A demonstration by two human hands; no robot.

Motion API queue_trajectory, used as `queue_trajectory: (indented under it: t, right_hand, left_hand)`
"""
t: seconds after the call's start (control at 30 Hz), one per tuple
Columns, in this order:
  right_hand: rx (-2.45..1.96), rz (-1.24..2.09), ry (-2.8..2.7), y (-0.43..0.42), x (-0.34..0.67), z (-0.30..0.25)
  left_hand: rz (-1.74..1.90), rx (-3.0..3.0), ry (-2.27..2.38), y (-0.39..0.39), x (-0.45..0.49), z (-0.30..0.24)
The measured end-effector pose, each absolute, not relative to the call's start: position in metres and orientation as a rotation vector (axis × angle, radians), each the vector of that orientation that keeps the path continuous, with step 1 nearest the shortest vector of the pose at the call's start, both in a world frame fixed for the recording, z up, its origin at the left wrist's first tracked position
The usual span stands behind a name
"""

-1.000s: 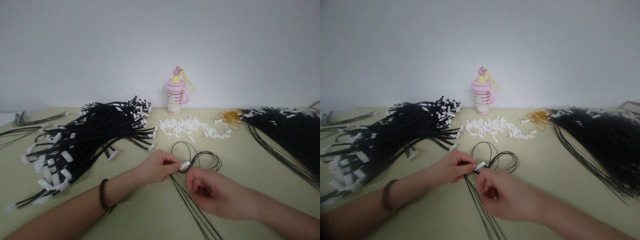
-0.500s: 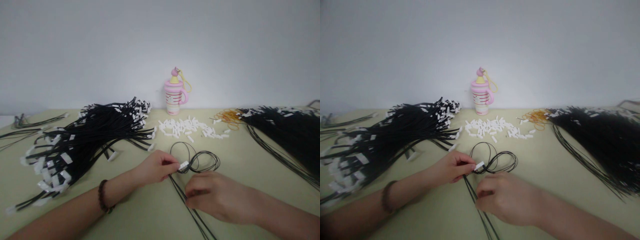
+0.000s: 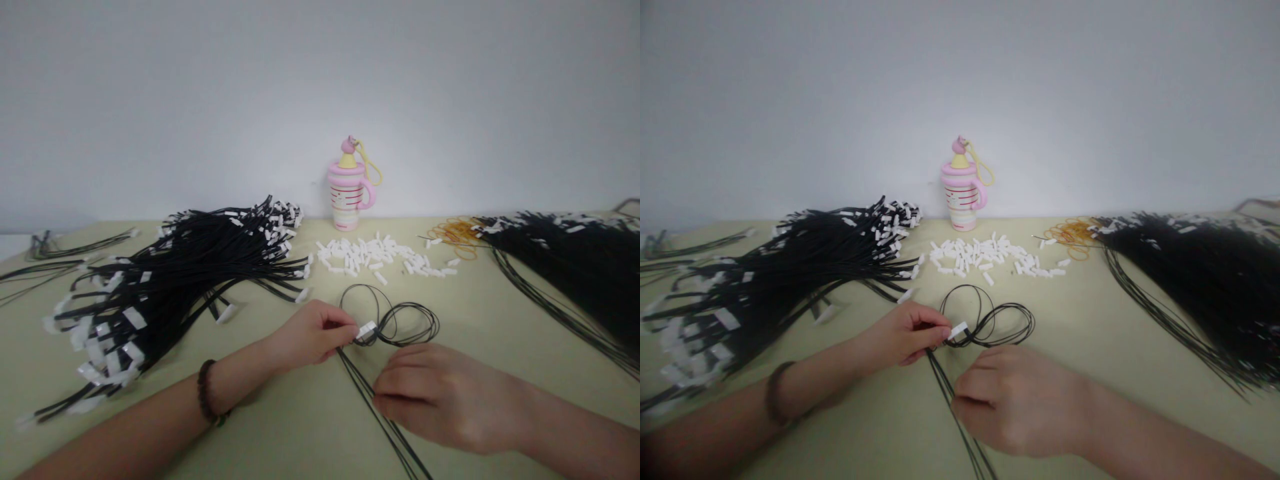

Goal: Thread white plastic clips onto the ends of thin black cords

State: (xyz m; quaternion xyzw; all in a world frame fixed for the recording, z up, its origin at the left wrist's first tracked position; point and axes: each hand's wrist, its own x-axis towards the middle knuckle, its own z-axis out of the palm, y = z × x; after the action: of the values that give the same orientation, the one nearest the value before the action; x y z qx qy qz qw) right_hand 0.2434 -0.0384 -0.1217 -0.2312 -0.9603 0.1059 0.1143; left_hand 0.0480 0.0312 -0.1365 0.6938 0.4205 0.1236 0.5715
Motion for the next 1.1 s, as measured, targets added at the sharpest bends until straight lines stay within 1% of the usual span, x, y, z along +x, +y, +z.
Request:
queue_trajectory:
  t: [0.2, 0.33, 0.37, 0.43, 0.53, 0.63, 0.73, 0.83, 0.93, 1.1]
  right_hand:
    - [-0.751, 0.405, -2.731, -0.041, 0.245, -0.118]
    - [-0.61, 0.337, -2.586, -0.039, 0.25, -0.117]
    - [-0.626, 0.384, -2.5, -0.037, 0.251, -0.117]
    - [-0.807, 0.592, -2.247, -0.03, 0.254, -0.117]
    - [-1.032, 0.901, -1.705, -0.015, 0.259, -0.117]
    - [-1.001, 1.01, -1.273, 0.0, 0.268, -0.114]
    - [-0.961, 1.05, -1.044, 0.011, 0.282, -0.105]
    - [-0.959, 1.025, -0.949, 0.019, 0.299, -0.092]
    - [-0.983, 0.896, -0.925, 0.024, 0.314, -0.081]
    - [-1.11, 0.707, -1.031, 0.018, 0.312, -0.084]
  left_hand:
    - [0.279, 1.637, 0.988, 0.031, 0.048, -0.136]
    - [0.281, 1.617, 0.978, 0.031, 0.049, -0.135]
    - [0.297, 1.598, 0.98, 0.031, 0.049, -0.135]
    - [0.339, 1.539, 1.0, 0.032, 0.05, -0.134]
    - [0.384, 1.443, 1.064, 0.032, 0.05, -0.135]
    - [0.418, 1.394, 1.099, 0.032, 0.049, -0.137]
    - [0.451, 1.403, 1.099, 0.032, 0.049, -0.139]
    - [0.449, 1.428, 1.097, 0.031, 0.049, -0.14]
    - [0.445, 1.438, 1.09, 0.031, 0.049, -0.141]
    - [0.454, 1.403, 1.08, 0.031, 0.05, -0.14]
